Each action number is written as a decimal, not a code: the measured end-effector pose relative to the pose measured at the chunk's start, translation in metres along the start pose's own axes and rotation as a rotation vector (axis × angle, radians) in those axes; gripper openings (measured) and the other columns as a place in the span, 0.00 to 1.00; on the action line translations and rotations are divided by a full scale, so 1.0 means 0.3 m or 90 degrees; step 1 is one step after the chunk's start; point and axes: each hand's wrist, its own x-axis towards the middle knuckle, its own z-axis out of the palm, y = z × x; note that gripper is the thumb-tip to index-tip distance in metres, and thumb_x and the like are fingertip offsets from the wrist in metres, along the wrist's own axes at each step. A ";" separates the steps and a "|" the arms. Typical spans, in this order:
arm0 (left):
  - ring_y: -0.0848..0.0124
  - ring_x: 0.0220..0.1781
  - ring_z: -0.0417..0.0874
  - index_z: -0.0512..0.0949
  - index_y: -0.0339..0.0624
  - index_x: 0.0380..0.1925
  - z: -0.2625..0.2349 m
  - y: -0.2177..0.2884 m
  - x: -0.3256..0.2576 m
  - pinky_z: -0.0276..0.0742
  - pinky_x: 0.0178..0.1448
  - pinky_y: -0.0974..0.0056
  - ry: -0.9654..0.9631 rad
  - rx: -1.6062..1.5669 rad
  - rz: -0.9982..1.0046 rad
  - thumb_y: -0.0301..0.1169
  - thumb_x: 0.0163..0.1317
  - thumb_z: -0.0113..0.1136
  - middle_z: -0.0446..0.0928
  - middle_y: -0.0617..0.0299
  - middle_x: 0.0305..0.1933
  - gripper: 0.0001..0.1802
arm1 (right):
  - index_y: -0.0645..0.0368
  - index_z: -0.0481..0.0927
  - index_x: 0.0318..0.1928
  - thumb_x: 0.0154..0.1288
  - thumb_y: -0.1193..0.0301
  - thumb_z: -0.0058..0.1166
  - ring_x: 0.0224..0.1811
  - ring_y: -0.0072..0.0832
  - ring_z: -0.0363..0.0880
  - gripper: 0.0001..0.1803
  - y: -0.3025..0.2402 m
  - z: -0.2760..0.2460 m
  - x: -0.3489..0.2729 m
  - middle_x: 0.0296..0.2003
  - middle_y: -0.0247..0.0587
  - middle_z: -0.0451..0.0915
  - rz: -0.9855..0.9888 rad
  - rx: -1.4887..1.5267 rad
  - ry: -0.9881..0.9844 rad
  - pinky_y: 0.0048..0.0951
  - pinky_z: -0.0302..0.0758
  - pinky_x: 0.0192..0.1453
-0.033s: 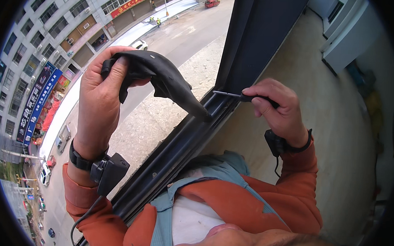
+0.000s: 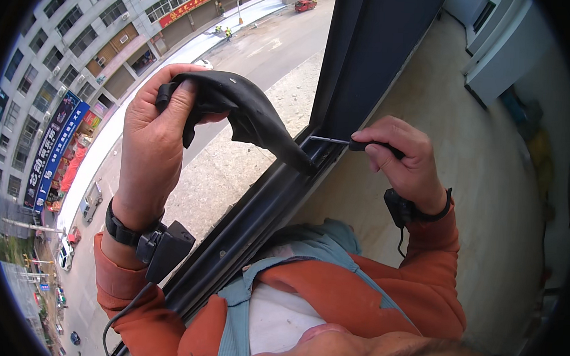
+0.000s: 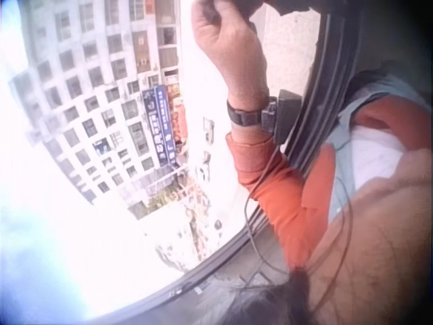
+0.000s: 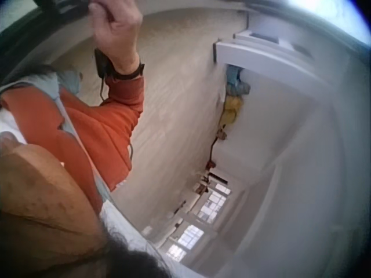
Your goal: The person installs a black rubber weatherstrip along a window frame using a screwdriver to press it into place. They repeatedly align and press the strip along the frame, occasionally adjusting their grip and repositioning the tool.
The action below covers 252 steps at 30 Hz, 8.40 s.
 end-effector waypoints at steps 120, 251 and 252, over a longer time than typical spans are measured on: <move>0.50 0.46 0.83 0.85 0.41 0.41 0.156 -0.476 -0.169 0.83 0.51 0.51 -0.244 0.532 0.133 0.25 0.59 0.65 0.81 0.52 0.39 0.09 | 0.65 0.80 0.45 0.67 0.83 0.59 0.38 0.50 0.84 0.07 -0.120 0.178 -0.054 0.39 0.50 0.83 -0.082 -0.288 -0.065 0.42 0.81 0.42; 0.46 0.39 0.88 0.87 0.42 0.44 -0.962 -1.730 -0.673 0.85 0.45 0.50 -0.244 0.439 0.011 0.32 0.66 0.64 0.86 0.46 0.35 0.10 | 0.62 0.70 0.54 0.77 0.76 0.57 0.45 0.49 0.88 0.13 0.741 2.050 -0.286 0.44 0.51 0.85 -0.243 -0.101 0.054 0.44 0.88 0.47; 0.46 0.40 0.89 0.86 0.42 0.44 -0.962 -1.731 -0.674 0.85 0.45 0.50 -0.243 0.441 0.014 0.33 0.66 0.65 0.86 0.46 0.35 0.10 | 0.63 0.70 0.55 0.76 0.77 0.57 0.45 0.49 0.88 0.13 0.755 2.059 -0.280 0.44 0.51 0.85 -0.253 -0.109 0.068 0.44 0.88 0.47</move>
